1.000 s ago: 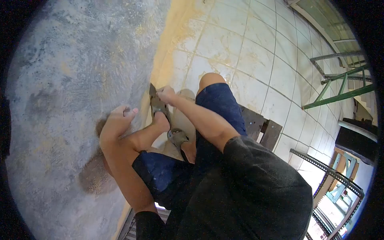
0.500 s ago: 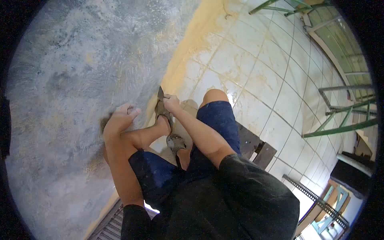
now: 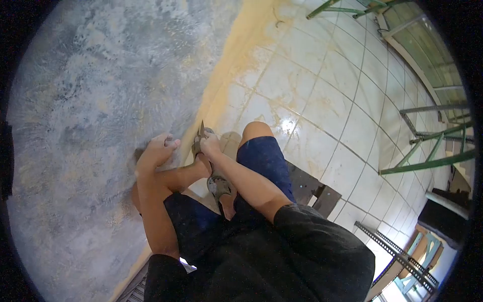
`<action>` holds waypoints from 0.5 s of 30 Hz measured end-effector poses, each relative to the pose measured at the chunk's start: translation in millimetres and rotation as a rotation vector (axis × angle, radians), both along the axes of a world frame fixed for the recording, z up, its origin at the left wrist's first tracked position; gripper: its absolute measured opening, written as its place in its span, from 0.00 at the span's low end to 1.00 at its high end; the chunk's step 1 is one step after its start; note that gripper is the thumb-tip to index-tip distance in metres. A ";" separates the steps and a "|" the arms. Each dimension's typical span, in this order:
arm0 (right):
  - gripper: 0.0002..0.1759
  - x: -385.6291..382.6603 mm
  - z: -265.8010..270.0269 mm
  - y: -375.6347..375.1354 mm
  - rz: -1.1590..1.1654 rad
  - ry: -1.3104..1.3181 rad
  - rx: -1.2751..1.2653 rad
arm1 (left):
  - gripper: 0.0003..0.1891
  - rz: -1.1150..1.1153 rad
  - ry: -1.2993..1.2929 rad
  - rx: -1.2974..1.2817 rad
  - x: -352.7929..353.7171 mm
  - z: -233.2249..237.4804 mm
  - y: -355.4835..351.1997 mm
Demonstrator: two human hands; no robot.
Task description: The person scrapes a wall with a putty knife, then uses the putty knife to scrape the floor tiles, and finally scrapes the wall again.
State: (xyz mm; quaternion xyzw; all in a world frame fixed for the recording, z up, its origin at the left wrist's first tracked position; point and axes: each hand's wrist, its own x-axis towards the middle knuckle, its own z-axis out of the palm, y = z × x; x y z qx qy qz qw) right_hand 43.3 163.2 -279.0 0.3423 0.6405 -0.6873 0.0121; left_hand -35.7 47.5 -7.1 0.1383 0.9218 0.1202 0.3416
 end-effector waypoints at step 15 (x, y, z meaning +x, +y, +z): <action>0.16 242.5 194.3 188.0 -0.450 -0.134 1.161 | 0.29 -0.265 0.145 0.235 29.5 25.8 -3.2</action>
